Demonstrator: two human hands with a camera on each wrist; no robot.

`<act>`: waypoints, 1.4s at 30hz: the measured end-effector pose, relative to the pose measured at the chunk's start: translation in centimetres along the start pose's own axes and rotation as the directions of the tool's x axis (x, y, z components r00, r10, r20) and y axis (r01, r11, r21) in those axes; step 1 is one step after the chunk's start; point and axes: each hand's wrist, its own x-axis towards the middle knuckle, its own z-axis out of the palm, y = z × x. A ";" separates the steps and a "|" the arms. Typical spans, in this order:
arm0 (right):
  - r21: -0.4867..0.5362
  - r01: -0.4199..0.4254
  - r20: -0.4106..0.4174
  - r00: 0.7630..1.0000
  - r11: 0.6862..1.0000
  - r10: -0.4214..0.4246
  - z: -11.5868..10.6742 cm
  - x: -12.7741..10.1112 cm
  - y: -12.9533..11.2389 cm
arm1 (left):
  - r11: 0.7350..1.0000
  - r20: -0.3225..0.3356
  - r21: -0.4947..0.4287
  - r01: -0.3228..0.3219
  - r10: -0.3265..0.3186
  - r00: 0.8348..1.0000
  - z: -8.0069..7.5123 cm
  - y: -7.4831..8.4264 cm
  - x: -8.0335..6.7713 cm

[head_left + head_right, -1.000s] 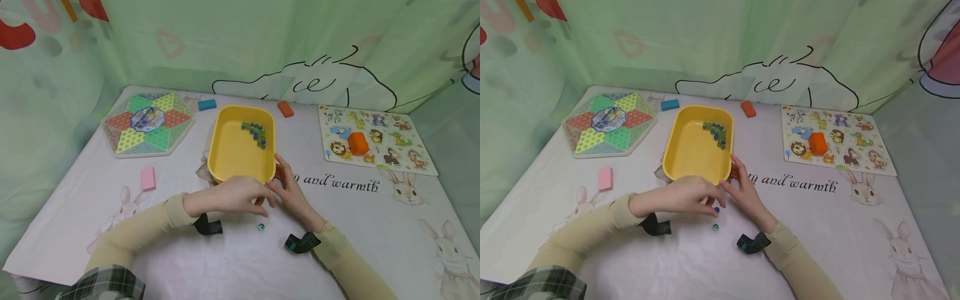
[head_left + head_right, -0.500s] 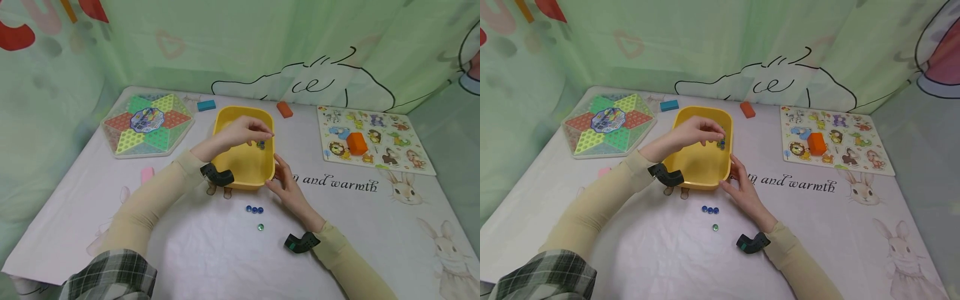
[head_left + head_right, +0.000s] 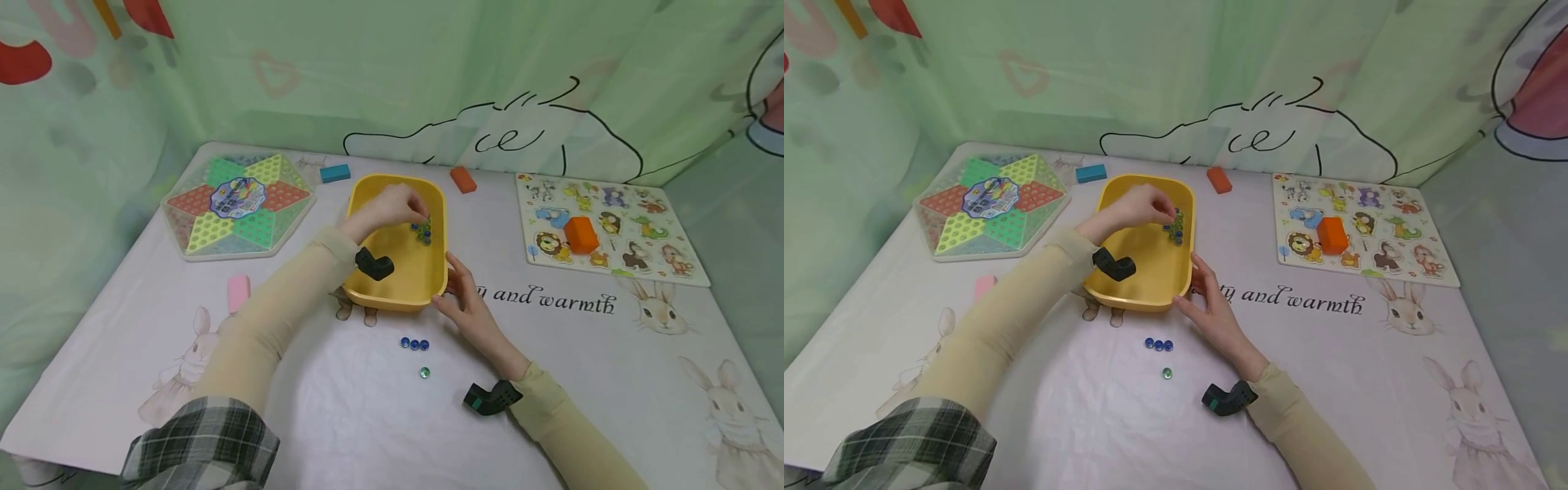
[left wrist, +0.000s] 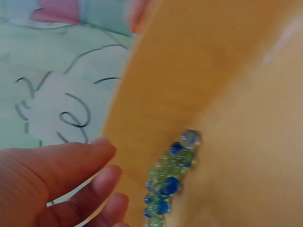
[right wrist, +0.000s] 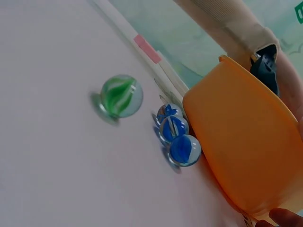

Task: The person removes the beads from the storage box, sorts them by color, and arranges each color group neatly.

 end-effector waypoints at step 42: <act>0.002 0.033 0.004 0.999 0.999 -0.033 -0.1 -0.1 0.1 | 0.932 0.069 0.341 -0.127 0.110 0.992 1.0 1.9 -2.2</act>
